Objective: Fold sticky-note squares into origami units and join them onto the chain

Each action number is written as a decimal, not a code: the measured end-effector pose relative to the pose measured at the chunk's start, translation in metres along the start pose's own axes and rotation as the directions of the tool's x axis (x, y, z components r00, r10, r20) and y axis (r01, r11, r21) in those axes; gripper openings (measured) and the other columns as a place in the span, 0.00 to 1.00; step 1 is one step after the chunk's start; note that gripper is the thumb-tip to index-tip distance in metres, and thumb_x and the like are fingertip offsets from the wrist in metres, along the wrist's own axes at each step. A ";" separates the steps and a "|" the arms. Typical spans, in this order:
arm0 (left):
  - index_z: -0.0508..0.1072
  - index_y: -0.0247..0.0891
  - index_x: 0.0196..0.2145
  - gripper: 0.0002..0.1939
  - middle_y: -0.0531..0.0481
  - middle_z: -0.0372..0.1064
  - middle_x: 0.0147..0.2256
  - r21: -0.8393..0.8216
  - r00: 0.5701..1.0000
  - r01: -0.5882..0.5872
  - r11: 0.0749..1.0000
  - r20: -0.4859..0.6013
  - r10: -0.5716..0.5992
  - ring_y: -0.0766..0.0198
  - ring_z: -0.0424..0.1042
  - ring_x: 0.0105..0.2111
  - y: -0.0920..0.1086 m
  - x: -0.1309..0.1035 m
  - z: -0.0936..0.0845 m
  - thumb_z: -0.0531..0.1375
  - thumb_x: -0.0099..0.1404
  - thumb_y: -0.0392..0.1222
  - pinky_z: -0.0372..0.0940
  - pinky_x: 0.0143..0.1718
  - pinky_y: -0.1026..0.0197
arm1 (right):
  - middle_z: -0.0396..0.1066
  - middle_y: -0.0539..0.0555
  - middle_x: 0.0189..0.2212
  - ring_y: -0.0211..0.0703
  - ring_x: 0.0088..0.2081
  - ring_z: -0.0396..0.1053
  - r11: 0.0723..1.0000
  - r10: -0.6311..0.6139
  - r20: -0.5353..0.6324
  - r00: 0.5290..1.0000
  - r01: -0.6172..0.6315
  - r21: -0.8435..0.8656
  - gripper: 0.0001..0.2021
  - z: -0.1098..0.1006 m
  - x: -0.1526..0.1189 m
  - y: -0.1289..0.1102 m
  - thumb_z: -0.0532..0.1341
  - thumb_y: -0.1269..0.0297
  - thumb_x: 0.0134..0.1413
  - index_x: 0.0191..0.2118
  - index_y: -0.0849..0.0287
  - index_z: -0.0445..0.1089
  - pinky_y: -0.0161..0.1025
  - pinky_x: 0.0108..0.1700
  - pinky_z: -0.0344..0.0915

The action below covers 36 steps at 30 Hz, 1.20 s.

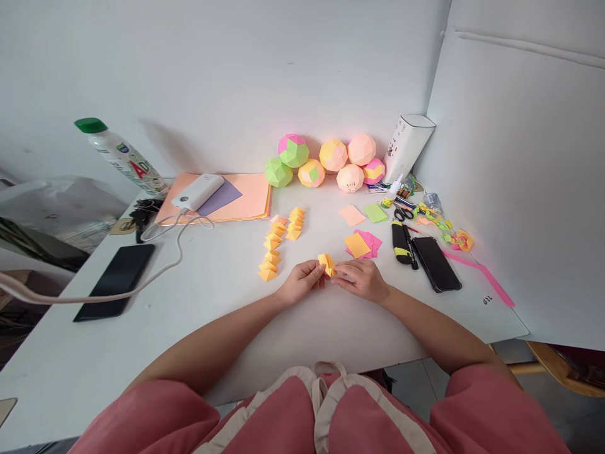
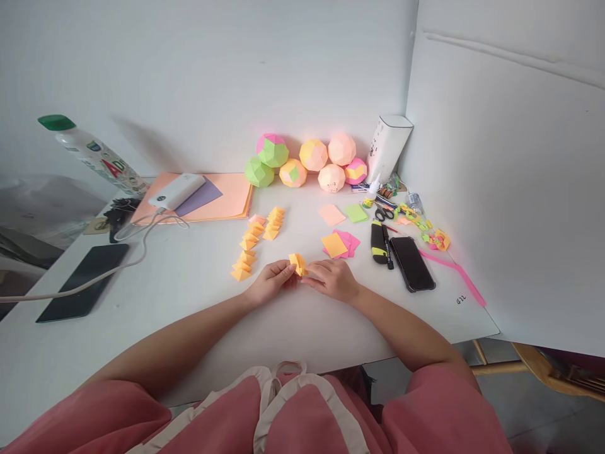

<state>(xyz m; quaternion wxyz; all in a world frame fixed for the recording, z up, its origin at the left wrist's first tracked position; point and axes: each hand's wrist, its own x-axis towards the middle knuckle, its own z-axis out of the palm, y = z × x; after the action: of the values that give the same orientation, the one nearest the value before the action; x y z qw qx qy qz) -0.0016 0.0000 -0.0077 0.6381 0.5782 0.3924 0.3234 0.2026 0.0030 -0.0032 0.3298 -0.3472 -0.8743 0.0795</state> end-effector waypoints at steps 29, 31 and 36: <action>0.70 0.35 0.29 0.21 0.52 0.65 0.23 0.035 1.000 -0.014 0.999 -0.006 0.014 0.68 0.63 0.24 0.000 0.000 0.001 0.52 0.62 0.57 0.59 0.29 0.64 | 0.72 0.49 0.21 0.34 0.20 0.66 1.000 -0.020 -0.087 0.996 0.021 0.015 0.04 -0.001 0.001 -0.005 0.54 0.70 0.54 0.31 0.58 0.65 0.33 0.24 0.59; 0.70 0.35 0.28 0.21 0.52 0.65 0.22 0.042 1.000 -0.019 0.999 -0.009 0.020 0.68 0.63 0.24 0.001 0.000 0.001 0.52 0.62 0.57 0.60 0.29 0.64 | 0.72 0.50 0.22 0.35 0.21 0.67 0.994 0.014 -0.049 0.999 -0.009 0.106 0.04 0.000 -0.001 -0.005 0.54 0.68 0.54 0.32 0.58 0.65 0.33 0.25 0.61; 0.71 0.35 0.29 0.20 0.53 0.65 0.22 0.094 0.999 -0.044 0.995 0.006 0.043 0.68 0.63 0.24 0.002 -0.001 0.000 0.52 0.63 0.55 0.59 0.29 0.64 | 0.71 0.51 0.27 0.36 0.24 0.70 0.790 0.324 0.087 0.942 -0.320 0.523 0.04 0.003 -0.001 -0.008 0.56 0.64 0.55 0.34 0.58 0.64 0.34 0.26 0.66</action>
<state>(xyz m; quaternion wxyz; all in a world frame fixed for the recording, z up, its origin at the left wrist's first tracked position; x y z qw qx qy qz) -0.0017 -0.0005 -0.0057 0.6038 0.6167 0.3930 0.3171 0.1974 -0.0033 -0.0035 0.3974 -0.3865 -0.7449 0.3713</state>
